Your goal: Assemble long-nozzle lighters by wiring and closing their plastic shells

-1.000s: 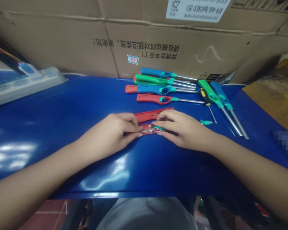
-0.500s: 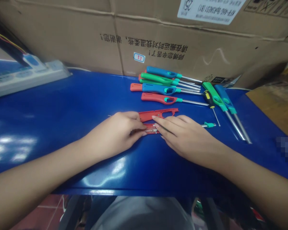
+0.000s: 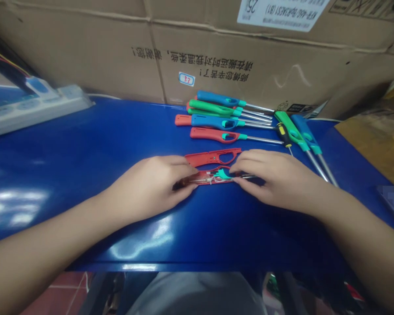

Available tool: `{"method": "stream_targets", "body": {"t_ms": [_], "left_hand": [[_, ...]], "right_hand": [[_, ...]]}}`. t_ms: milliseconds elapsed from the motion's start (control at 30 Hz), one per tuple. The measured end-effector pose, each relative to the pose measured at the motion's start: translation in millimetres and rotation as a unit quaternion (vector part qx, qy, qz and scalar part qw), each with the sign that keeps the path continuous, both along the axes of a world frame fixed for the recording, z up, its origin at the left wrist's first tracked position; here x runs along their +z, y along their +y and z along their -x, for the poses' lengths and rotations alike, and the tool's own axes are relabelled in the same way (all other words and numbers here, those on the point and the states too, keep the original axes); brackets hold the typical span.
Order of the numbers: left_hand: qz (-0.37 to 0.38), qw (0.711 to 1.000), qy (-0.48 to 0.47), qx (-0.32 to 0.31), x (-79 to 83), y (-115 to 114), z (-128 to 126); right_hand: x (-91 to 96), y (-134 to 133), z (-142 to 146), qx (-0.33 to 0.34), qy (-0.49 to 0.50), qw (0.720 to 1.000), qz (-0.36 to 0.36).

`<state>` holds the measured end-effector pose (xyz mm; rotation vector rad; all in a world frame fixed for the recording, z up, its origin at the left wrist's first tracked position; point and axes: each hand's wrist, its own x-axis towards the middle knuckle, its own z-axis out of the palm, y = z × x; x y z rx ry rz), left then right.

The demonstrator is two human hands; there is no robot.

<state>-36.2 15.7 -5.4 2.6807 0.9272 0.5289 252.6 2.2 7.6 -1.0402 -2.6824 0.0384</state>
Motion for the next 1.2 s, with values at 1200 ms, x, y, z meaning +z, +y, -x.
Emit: {"method": "stream_targets", "body": {"t_ms": [1200], "left_hand": [[-0.039,0.996,0.016,-0.084,-14.2,0.6,-9.3]], "right_hand": [[-4.3,9.4,-3.8,0.033,0.049,0.987,0.15]]}}
